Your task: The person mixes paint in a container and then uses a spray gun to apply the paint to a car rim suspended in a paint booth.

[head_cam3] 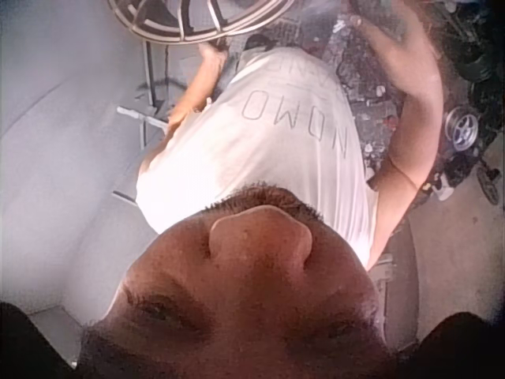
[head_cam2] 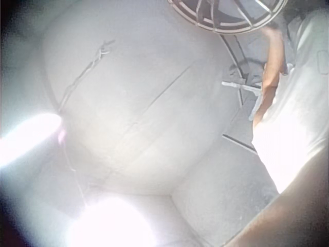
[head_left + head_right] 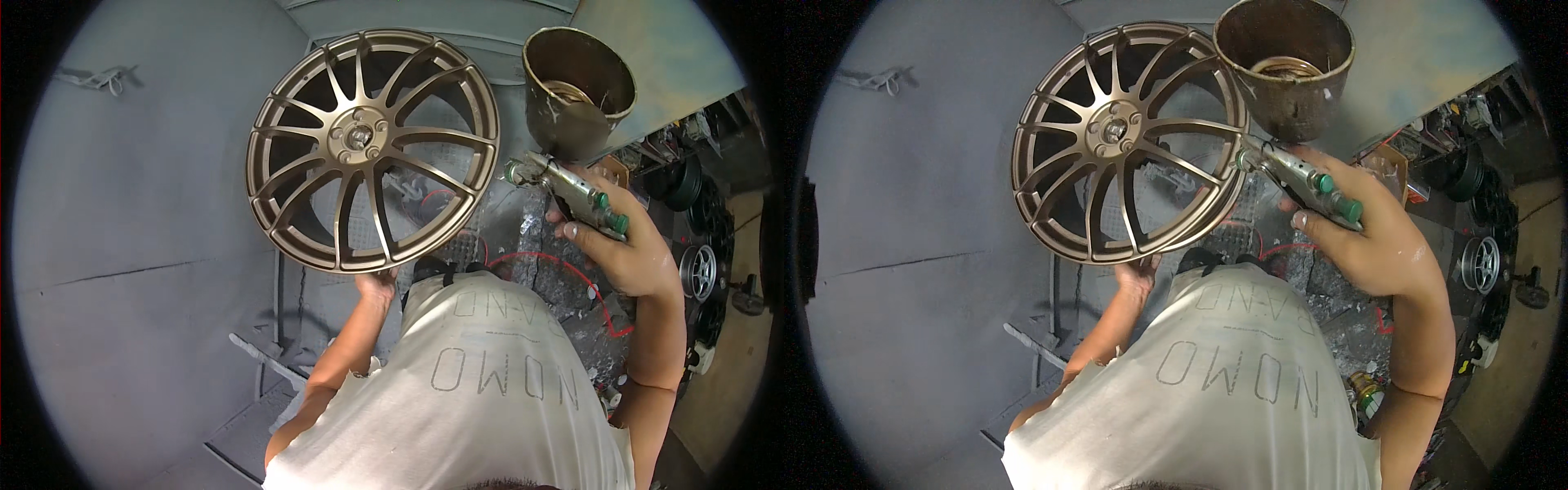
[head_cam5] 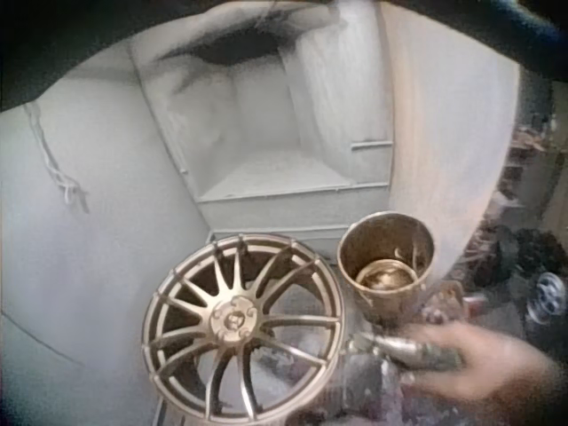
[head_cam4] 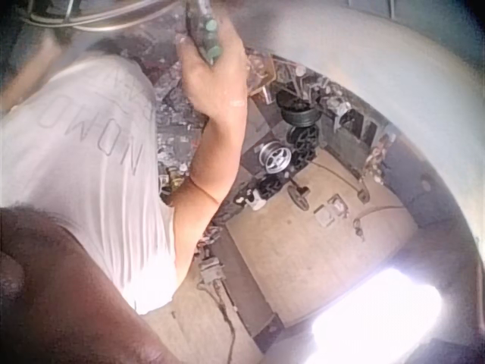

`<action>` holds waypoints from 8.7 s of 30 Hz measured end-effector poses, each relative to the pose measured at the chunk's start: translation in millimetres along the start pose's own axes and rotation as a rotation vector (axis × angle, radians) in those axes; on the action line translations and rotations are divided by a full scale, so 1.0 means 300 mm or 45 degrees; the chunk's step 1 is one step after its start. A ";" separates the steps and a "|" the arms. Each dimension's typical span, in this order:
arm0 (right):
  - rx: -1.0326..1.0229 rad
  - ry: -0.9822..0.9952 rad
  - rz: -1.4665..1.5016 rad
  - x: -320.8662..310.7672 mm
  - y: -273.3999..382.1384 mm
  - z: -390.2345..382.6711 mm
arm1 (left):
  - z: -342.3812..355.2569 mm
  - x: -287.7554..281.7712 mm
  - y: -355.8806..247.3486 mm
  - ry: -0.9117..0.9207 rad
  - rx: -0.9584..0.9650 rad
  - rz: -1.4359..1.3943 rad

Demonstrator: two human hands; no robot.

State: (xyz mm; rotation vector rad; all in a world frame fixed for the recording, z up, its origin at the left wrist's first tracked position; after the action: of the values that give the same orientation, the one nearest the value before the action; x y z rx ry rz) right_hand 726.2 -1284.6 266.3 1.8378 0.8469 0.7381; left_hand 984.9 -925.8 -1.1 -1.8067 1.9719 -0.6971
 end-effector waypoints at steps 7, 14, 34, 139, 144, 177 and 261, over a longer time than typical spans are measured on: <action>-0.206 -0.035 -0.123 0.055 0.000 -0.041 | -0.031 0.011 0.085 -0.033 -0.091 -0.024; -0.186 -0.072 0.047 0.074 0.022 -0.082 | -0.056 0.037 0.094 -0.097 -0.147 -0.068; -0.198 -0.534 -0.126 -0.069 0.011 -0.174 | -0.017 -0.006 0.106 -0.075 -0.060 -0.045; -0.179 -0.726 0.063 0.682 -0.416 -0.880 | 0.452 -0.573 -0.123 0.490 0.152 0.127; -0.199 -0.501 0.149 0.816 -0.430 -0.869 | 0.496 -0.637 -0.166 0.417 0.336 -0.133; -0.595 0.149 -0.281 0.871 -0.312 -0.751 | 0.190 -0.586 0.192 0.362 0.120 -0.224; -0.485 0.248 -0.410 0.862 -0.129 -0.479 | 0.212 -0.518 0.114 0.195 -0.010 0.018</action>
State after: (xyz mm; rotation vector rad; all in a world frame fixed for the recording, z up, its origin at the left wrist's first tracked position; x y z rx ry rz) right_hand 754.5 -991.8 316.1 1.2708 1.0197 0.8142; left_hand 1010.6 -776.5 -81.2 -1.7901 2.0841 -0.8475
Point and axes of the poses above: each hand's wrist, its own z-axis towards the middle knuckle, its own x-axis out of the palm, y = z × x, the point moved 5 cm from there along z, towards the middle knuckle, and after that the axes turned 6 degrees about z, right-handed, at the moved point
